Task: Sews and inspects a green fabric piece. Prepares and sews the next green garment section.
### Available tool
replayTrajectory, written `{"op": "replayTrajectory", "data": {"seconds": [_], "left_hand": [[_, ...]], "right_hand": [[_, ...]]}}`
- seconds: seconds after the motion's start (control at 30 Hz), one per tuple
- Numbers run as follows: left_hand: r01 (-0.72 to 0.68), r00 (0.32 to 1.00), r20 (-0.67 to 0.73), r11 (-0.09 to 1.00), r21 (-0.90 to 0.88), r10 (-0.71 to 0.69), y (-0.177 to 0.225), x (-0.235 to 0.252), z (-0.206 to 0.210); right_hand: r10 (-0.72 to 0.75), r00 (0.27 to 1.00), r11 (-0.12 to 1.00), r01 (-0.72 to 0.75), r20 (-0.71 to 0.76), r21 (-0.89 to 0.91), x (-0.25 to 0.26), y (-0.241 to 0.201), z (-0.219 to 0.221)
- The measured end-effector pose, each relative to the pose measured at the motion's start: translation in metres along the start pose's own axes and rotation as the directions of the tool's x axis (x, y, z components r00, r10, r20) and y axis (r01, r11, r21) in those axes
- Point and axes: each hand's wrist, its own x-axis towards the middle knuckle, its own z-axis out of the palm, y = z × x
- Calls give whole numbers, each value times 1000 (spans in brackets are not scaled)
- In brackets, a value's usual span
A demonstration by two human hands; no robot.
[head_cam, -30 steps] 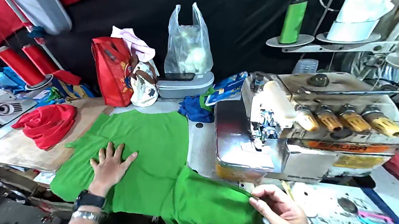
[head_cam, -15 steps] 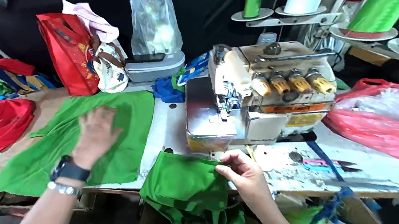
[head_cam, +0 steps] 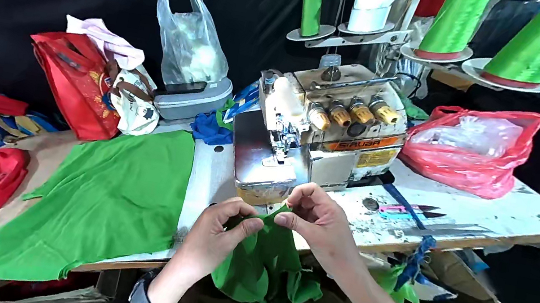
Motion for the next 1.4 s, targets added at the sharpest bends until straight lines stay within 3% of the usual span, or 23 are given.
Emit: {"op": "replayTrajectory", "data": {"seconds": [0.17, 0.4, 0.5, 0.6, 0.73, 0.87, 0.97, 1.03, 1.13, 1.23, 1.3, 1.4], "left_hand": [[19, 1000, 1, 997, 76, -19, 5, -3, -5], [-96, 995, -15, 983, 158, 99, 2, 0, 1], [-198, 978, -10, 949, 244, 207, -2, 2, 1], [-207, 978, 39, 935, 289, 205, -7, 1, -4], [-238, 971, 72, 902, 361, 228, -12, -5, -26], [-276, 959, 16, 924, 266, 282, 21, -4, -70], [-319, 940, -30, 906, 278, 340, 53, 6, -100], [-276, 938, -78, 864, 421, 338, 53, 21, -112], [-155, 970, -24, 688, 709, 242, 22, 47, -113], [-134, 979, 32, 521, 843, 200, -2, 65, -97], [-156, 978, 52, 537, 829, 204, -1, 66, -69], [-238, 968, 84, 763, 601, 236, 7, 68, -18]], "right_hand": [[56, 990, 997, -63, 130, 51, 2, -1, -6], [-20, 998, 999, 17, 63, 47, 3, -8, -3], [-96, 995, 995, 97, 30, -30, 4, -14, -5], [-206, 977, 965, 211, 47, -157, 6, -23, -12], [-373, 919, 848, 394, 128, -354, 16, -45, -31], [-525, 836, 732, 538, 157, -417, 30, -78, -45], [-589, 800, 723, 585, 116, -366, 37, -87, -38], [-543, 837, 780, 531, 64, -333, 46, -69, -31], [-306, 952, 899, 285, -12, -332, 58, -24, -18], [-227, 974, 904, 211, -1, -372, 64, -1, -11], [-242, 970, 878, 231, 26, -420, 64, 2, -8], [-254, 965, 849, 256, 67, -462, 68, -2, -7]]}}
